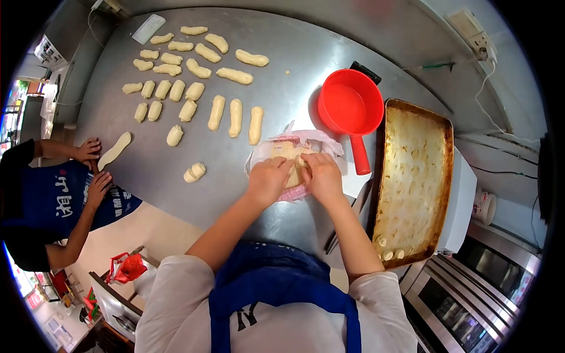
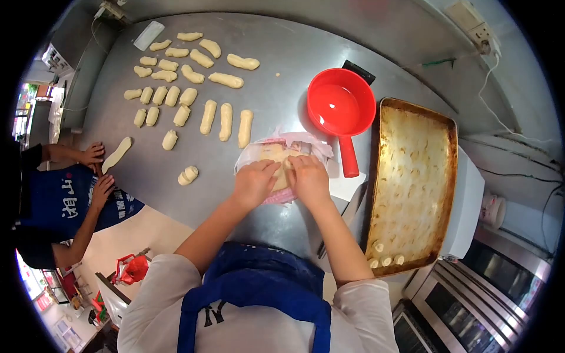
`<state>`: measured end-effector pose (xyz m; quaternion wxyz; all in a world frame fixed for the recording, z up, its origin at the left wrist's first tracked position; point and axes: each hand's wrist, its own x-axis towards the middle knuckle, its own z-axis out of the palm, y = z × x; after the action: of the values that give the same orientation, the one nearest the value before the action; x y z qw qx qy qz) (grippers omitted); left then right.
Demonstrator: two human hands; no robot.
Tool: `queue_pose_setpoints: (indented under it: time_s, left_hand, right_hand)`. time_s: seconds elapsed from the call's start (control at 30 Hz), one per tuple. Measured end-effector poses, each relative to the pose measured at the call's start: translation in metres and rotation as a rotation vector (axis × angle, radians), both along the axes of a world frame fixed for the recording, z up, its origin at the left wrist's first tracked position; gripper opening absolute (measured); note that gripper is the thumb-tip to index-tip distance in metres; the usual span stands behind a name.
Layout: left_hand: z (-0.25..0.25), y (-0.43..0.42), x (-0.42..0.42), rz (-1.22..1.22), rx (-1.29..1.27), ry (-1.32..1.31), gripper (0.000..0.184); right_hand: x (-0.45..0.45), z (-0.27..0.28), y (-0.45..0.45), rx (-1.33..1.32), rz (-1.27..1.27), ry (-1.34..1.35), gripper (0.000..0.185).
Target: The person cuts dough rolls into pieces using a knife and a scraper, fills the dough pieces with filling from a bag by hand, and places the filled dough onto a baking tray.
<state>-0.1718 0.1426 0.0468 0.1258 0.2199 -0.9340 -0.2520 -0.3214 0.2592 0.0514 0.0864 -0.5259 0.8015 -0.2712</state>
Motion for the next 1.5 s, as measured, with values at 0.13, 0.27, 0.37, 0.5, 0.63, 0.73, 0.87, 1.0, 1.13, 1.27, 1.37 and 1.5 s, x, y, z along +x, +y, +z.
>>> queue_pose_setpoints:
  time_s: [0.13, 0.27, 0.37, 0.5, 0.63, 0.73, 0.87, 1.0, 1.13, 1.27, 1.37, 1.5]
  left_hand:
    - [-0.010, -0.004, 0.002, -0.021, -0.032, -0.085, 0.040]
    - [0.010, -0.005, 0.009, 0.154, 0.495, 0.175, 0.039]
    - [0.044, 0.000, 0.017, 0.268, 1.458, 0.257, 0.041]
    - [0.055, 0.032, 0.013, 0.173, 2.053, 0.271, 0.045]
    - [0.067, 0.087, -0.014, 0.108, 2.036, 0.111, 0.047]
    - [0.063, 0.131, -0.047, -0.036, 1.921, -0.093, 0.051]
    - [0.053, 0.221, -0.101, -0.143, 1.633, -0.281, 0.059]
    - [0.041, 0.309, -0.159, -0.399, 1.335, -0.271, 0.073]
    - [0.007, 0.380, -0.218, -0.545, 0.990, -0.182, 0.071]
    - [0.014, 0.432, -0.277, -0.662, 0.731, -0.209, 0.055]
    - [0.013, 0.463, -0.308, -0.770, 0.586, -0.255, 0.045]
    - [-0.010, 0.493, -0.332, -0.998, 0.501, -0.127, 0.039]
  right_hand:
    - [-0.002, -0.004, 0.002, 0.033, 0.006, 0.016, 0.025]
    - [0.001, 0.016, 0.013, -0.146, -0.231, -0.428, 0.030]
    - [0.000, 0.021, 0.044, -0.325, -0.458, -1.299, 0.034]
    - [0.003, 0.030, 0.108, -0.575, -0.415, -1.787, 0.035]
    - [0.006, 0.035, 0.195, -0.702, -0.562, -1.936, 0.034]
    - [0.004, 0.031, 0.274, -0.830, -0.713, -1.840, 0.031]
    - [-0.004, 0.020, 0.401, -0.775, -1.084, -1.299, 0.029]
    - [-0.029, 0.001, 0.494, -0.515, -1.328, -0.637, 0.028]
    - [-0.058, -0.008, 0.527, 0.052, -1.135, 0.084, 0.036]
    - [-0.068, -0.021, 0.525, 0.202, -1.080, 0.124, 0.045]
    - [-0.072, -0.020, 0.523, 0.124, -1.109, 0.134, 0.044]
    - [-0.072, -0.020, 0.522, 0.149, -1.131, 0.189, 0.048]
